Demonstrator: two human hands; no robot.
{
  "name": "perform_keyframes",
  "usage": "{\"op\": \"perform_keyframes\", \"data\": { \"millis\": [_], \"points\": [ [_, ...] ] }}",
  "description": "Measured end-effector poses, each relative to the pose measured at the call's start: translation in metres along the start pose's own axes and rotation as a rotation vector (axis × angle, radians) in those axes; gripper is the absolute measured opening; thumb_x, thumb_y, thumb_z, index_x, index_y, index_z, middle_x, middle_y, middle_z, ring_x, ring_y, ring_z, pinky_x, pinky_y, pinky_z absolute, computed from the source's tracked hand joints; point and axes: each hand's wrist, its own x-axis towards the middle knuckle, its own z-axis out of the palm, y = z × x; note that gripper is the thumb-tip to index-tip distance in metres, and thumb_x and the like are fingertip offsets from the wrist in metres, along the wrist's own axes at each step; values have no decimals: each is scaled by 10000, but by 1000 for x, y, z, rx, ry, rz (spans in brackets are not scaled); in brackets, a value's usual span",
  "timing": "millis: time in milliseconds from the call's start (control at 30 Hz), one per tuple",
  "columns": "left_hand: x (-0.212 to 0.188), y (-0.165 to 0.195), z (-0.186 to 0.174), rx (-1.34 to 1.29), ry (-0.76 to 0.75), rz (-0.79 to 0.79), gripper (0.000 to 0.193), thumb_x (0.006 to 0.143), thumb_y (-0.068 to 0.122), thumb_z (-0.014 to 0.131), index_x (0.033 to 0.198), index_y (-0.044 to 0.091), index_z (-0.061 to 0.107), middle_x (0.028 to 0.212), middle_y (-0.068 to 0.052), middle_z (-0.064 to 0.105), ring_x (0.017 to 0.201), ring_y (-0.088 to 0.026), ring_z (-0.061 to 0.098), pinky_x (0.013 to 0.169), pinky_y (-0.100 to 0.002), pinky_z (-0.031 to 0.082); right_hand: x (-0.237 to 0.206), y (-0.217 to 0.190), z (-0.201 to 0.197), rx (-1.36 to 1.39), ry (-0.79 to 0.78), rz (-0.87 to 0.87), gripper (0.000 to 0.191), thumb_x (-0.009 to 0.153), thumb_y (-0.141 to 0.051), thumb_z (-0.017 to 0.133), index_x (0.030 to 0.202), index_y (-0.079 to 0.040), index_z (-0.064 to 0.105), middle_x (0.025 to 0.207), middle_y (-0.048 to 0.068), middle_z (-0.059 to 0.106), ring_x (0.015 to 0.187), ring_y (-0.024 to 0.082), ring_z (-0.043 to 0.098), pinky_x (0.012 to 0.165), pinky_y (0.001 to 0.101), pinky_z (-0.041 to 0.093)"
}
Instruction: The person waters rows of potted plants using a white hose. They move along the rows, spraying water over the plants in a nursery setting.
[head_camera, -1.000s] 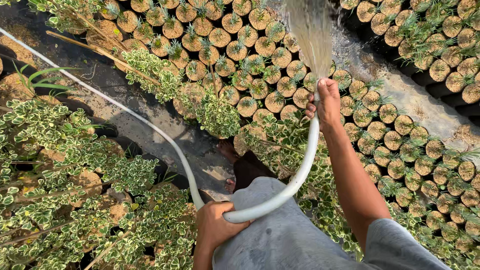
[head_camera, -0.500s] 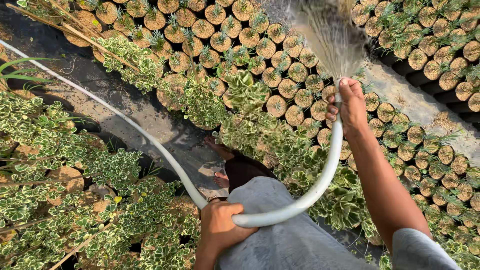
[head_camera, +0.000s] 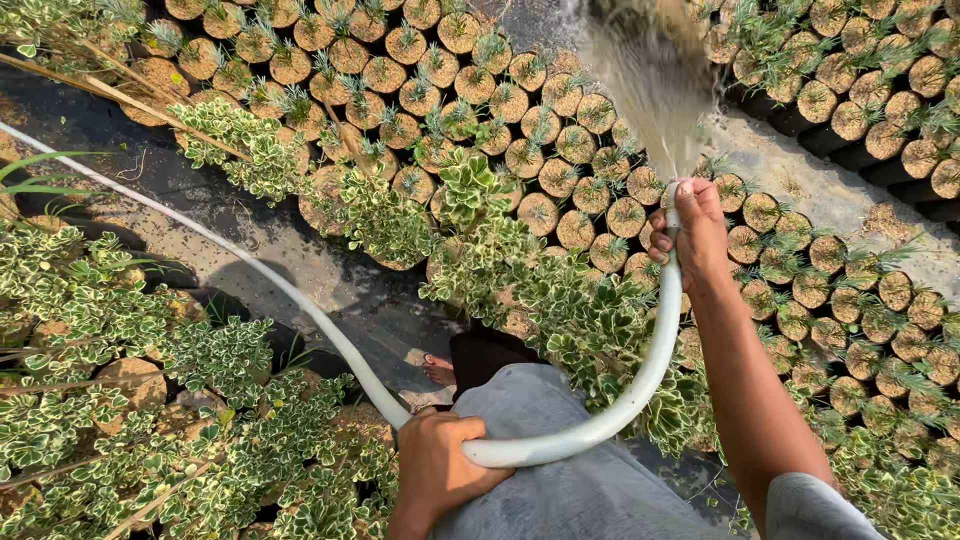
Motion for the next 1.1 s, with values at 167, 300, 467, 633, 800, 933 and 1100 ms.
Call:
{"op": "perform_keyframes", "data": {
  "millis": [167,300,467,633,800,933,1100],
  "points": [
    [5,22,14,77,102,-17,458,505,475,919,506,117,633,479,-78,595,501,-317,606,552,-458,455,19,-9,8,-5,-82,-12,81,1124,-280,456,1167,-217,430,759,79,550,474,123,445,381,270,396],
    [9,47,36,127,197,-65,508,485,486,938,470,103,604,453,-88,570,482,-319,617,554,-433,488,35,-22,14,26,-147,5,83,1118,-278,465,1166,-216,436,754,68,551,454,119,424,364,262,372],
    [10,62,65,118,267,-150,440,447,435,934,522,126,629,456,-75,562,466,-296,617,529,-422,474,53,-32,11,-1,-170,1,91,1134,-303,458,1126,-215,434,731,67,546,446,123,425,358,263,376],
    [7,74,90,114,353,-163,413,423,424,931,520,126,662,470,-45,579,476,-283,605,536,-423,462,62,-31,-7,31,-211,19,71,1132,-282,467,1128,-224,426,744,64,549,459,122,433,372,262,384],
    [8,85,112,120,267,-262,504,448,513,977,622,105,739,500,-49,593,434,-256,553,509,-420,422,63,-28,-41,-7,-173,-3,80,1145,-287,464,1133,-210,446,754,62,548,476,132,450,375,274,390],
    [10,89,124,128,269,-225,506,449,516,967,632,95,753,510,-46,608,435,-236,549,524,-405,427,60,-24,-69,38,-182,-16,92,1151,-292,484,1143,-209,445,769,61,541,490,130,451,384,272,390],
    [11,94,134,131,276,-193,498,444,506,971,593,95,732,507,-55,605,443,-250,565,555,-403,443,56,-20,-98,59,-157,14,99,1130,-311,481,1152,-223,442,762,63,542,478,124,447,384,265,399]
  ]
}}
